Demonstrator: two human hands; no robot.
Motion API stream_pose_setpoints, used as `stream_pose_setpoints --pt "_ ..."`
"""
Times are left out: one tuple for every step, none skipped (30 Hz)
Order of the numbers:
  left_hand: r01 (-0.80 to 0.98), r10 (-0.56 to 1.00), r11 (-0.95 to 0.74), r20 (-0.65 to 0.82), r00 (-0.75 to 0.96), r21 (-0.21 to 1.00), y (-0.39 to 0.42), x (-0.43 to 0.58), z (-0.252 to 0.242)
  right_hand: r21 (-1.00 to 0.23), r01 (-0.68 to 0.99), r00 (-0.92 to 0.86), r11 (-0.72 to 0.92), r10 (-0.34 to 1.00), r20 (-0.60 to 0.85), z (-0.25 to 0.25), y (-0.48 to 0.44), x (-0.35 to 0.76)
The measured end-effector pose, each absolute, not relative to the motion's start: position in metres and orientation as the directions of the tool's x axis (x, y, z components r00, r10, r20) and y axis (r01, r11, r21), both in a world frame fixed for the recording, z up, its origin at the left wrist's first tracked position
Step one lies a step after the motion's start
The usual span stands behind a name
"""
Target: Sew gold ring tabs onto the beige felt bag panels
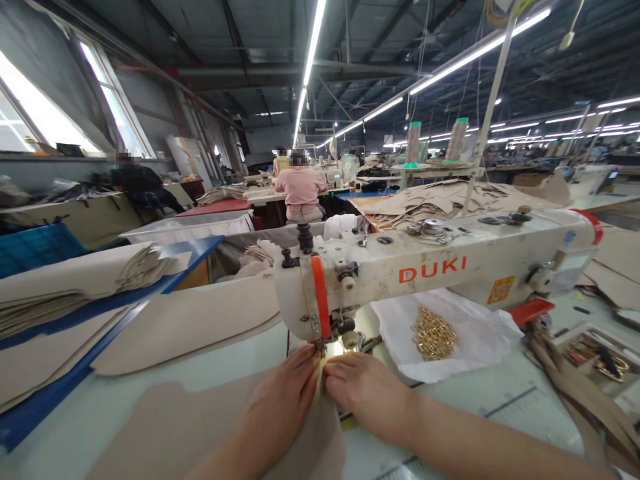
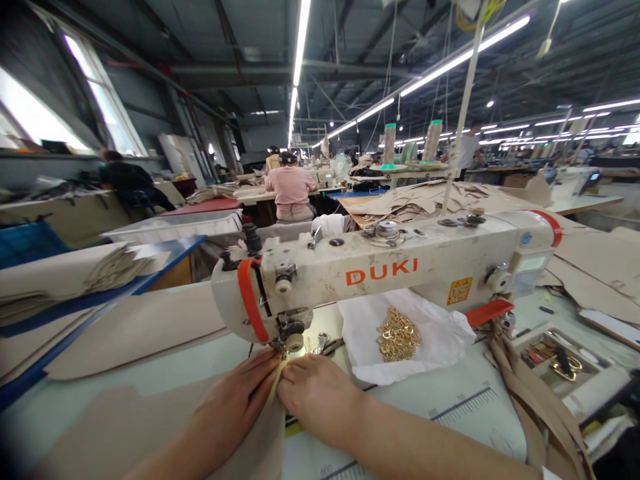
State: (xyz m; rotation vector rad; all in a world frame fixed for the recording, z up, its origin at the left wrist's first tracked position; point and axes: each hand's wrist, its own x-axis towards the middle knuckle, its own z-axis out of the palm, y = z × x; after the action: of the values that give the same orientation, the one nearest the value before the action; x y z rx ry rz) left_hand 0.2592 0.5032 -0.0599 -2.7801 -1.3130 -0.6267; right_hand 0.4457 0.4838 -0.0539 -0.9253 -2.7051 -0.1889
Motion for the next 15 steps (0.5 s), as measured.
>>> stream_pose_setpoints --pt "0.747 0.749 -0.643 0.347 0.565 0.171 0.503 0.260 -0.060 0.027 0.615 -0.758 0.788 0.581 0.297 -0.054 0.484 0.446" --pt "0.751 0.755 -0.637 0.341 0.560 0.178 0.503 0.260 -0.060 0.020 0.614 -0.758 0.789 0.582 0.296 -0.055 0.484 0.446" --pt "0.751 0.759 -0.634 0.338 0.557 0.185 0.502 0.261 -0.059 0.013 0.613 -0.758 0.790 0.583 0.293 -0.055 0.484 0.446" --pt "0.750 0.760 -0.633 0.337 0.556 0.192 0.502 0.261 -0.058 0.005 0.614 -0.756 0.790 0.585 0.293 -0.056 0.484 0.447" --pt "0.748 0.761 -0.634 0.336 0.555 0.199 0.502 0.262 -0.057 -0.004 0.614 -0.754 0.789 0.588 0.293 -0.056 0.484 0.447" --pt "0.744 0.759 -0.636 0.336 0.557 0.205 0.501 0.263 -0.056 -0.013 0.614 -0.753 0.790 0.590 0.290 -0.056 0.485 0.447" --pt "0.739 0.757 -0.640 0.339 0.559 0.211 0.501 0.264 -0.055 -0.021 0.614 -0.752 0.789 0.594 0.285 -0.056 0.485 0.447" --pt "0.734 0.754 -0.644 0.346 0.559 0.216 0.502 0.265 -0.054 -0.028 0.613 -0.753 0.789 0.595 0.279 -0.055 0.485 0.447" --pt "0.729 0.750 -0.648 0.351 0.560 0.221 0.502 0.266 -0.054 -0.035 0.612 -0.754 0.790 0.597 0.274 -0.054 0.485 0.447" --pt "0.726 0.748 -0.650 0.358 0.559 0.224 0.503 0.266 -0.054 -0.038 0.614 -0.753 0.788 0.600 0.270 -0.053 0.485 0.447" --pt "0.726 0.747 -0.650 0.364 0.556 0.226 0.503 0.266 -0.054 -0.039 0.616 -0.753 0.787 0.603 0.265 -0.053 0.485 0.447" --pt "0.729 0.750 -0.646 0.366 0.551 0.227 0.502 0.264 -0.055 -0.038 0.617 -0.752 0.786 0.603 0.266 -0.052 0.485 0.447" --pt "0.736 0.756 -0.639 0.364 0.545 0.224 0.500 0.262 -0.056 -0.035 0.613 -0.755 0.789 0.598 0.268 -0.052 0.484 0.446" --pt "0.745 0.762 -0.630 0.361 0.538 0.218 0.497 0.258 -0.058 -0.034 0.601 -0.764 0.799 0.586 0.271 -0.053 0.482 0.445" --pt "0.753 0.765 -0.624 0.361 0.534 0.210 0.491 0.254 -0.060 -0.034 0.576 -0.779 0.817 0.561 0.281 -0.055 0.480 0.444"
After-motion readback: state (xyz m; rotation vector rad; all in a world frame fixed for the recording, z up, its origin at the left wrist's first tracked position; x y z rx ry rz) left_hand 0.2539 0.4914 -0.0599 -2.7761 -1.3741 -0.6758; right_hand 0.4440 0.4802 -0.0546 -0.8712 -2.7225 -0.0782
